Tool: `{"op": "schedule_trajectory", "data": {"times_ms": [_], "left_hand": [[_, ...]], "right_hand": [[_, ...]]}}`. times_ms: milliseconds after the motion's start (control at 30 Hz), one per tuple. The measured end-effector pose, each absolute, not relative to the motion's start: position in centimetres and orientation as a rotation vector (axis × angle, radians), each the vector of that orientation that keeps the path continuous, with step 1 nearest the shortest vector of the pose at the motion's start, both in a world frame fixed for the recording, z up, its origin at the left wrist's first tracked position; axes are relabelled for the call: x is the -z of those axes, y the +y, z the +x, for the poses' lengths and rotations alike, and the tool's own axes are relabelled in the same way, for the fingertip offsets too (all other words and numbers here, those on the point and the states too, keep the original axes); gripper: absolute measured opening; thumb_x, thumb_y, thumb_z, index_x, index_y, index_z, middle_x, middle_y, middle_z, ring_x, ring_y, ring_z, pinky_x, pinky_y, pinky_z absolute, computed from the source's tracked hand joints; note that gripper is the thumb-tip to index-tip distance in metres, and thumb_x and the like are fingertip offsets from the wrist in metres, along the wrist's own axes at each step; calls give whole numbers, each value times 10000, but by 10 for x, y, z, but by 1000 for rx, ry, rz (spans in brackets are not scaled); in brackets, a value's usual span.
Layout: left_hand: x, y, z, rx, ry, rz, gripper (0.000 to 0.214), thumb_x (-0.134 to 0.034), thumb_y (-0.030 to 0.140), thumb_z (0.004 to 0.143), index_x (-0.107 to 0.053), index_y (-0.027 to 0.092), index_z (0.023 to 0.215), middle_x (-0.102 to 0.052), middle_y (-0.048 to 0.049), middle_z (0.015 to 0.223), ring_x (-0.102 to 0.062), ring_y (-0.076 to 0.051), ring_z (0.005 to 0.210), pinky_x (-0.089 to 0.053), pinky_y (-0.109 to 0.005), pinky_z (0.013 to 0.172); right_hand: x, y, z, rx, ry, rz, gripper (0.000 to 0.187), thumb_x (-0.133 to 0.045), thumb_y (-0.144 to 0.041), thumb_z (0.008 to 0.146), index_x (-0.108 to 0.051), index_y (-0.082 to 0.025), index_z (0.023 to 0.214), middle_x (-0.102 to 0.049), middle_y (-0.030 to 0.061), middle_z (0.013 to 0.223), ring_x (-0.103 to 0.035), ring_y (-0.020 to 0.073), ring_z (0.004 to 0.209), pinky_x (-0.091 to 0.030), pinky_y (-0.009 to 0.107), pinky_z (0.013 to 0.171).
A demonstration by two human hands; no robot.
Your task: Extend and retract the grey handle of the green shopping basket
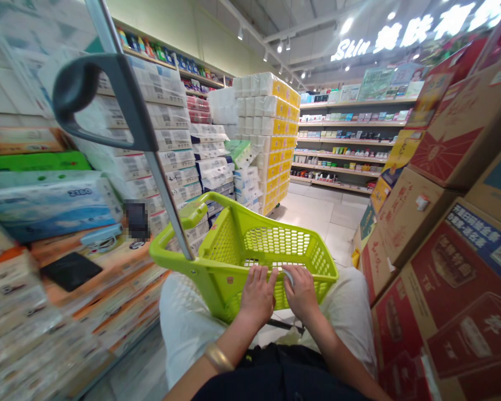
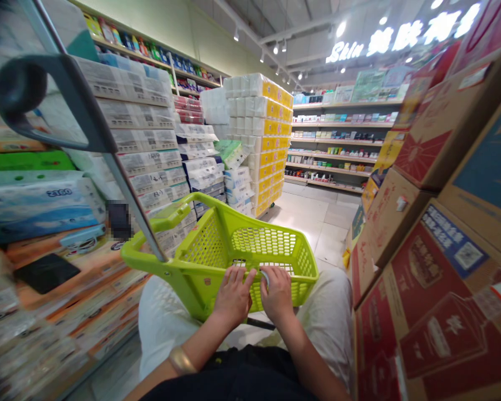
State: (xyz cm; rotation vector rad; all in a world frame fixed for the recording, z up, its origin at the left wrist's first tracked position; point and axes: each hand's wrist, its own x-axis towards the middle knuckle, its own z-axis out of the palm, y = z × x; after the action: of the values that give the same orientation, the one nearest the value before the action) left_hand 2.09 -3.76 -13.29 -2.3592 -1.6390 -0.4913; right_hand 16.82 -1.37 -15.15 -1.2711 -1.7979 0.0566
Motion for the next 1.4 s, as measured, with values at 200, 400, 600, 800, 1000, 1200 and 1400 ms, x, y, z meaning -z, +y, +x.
{"op": "schedule_trajectory", "data": {"times_ms": [200, 400, 600, 800, 1000, 1200, 1400], "left_hand": [[132, -38, 21, 463, -1641, -2351, 629, -565, 184, 727, -423, 214, 1339, -499, -110, 1225, -411, -303, 1210, -271, -516, 1109], [131, -38, 21, 485, -1665, -2385, 637, -572, 174, 723, -422, 216, 1341, -492, -121, 1233, -396, -313, 1213, -267, -529, 1111], [134, -37, 20, 487, -1667, -2389, 641, -582, 182, 728, -420, 211, 1348, -483, -125, 1253, -386, -315, 1224, -260, -529, 1115], [136, -37, 20, 491, -1654, -2376, 645, -580, 177, 727, -420, 200, 1351, -480, -128, 1260, -386, -310, 1233, -259, -516, 1121], [134, -37, 20, 471, -1656, -2376, 643, -574, 187, 729, -418, 206, 1353, -483, -126, 1255, -394, -314, 1225, -264, -517, 1120], [134, -37, 20, 482, -1650, -2380, 646, -573, 184, 725, -419, 207, 1352, -483, -126, 1248, -394, -314, 1216, -263, -518, 1122], [135, -36, 20, 487, -1653, -2386, 652, -568, 180, 714, -421, 213, 1349, -491, -125, 1248, -399, -318, 1220, -268, -539, 1109]], "right_hand": [[150, -13, 171, -86, -1820, -1255, 268, -469, -171, 867, -662, -207, 1049, -695, 58, 1023, -596, 199, 985, -384, 344, 917], [155, -7, 186, -9, -1751, -1384, 264, -472, -201, 867, -691, -228, 1012, -710, 45, 1010, -596, 204, 999, -313, 364, 957], [160, 3, 202, 65, -1580, -1516, 286, -442, -267, 883, -712, -202, 951, -715, 69, 962, -598, 228, 938, -332, 384, 924], [153, -5, 179, -68, -1785, -1289, 269, -454, -229, 893, -693, -200, 1012, -701, 68, 977, -594, 209, 941, -393, 338, 891], [153, -6, 182, -23, -1780, -1330, 274, -454, -200, 888, -697, -218, 1014, -705, 56, 989, -603, 198, 946, -377, 344, 904], [154, -3, 189, 44, -1649, -1477, 282, -443, -202, 876, -703, -215, 987, -701, 59, 980, -596, 209, 928, -372, 353, 881], [151, -11, 167, -70, -1851, -1239, 296, -433, -180, 889, -681, -224, 1043, -691, 64, 1026, -586, 204, 981, -379, 348, 918]]}}
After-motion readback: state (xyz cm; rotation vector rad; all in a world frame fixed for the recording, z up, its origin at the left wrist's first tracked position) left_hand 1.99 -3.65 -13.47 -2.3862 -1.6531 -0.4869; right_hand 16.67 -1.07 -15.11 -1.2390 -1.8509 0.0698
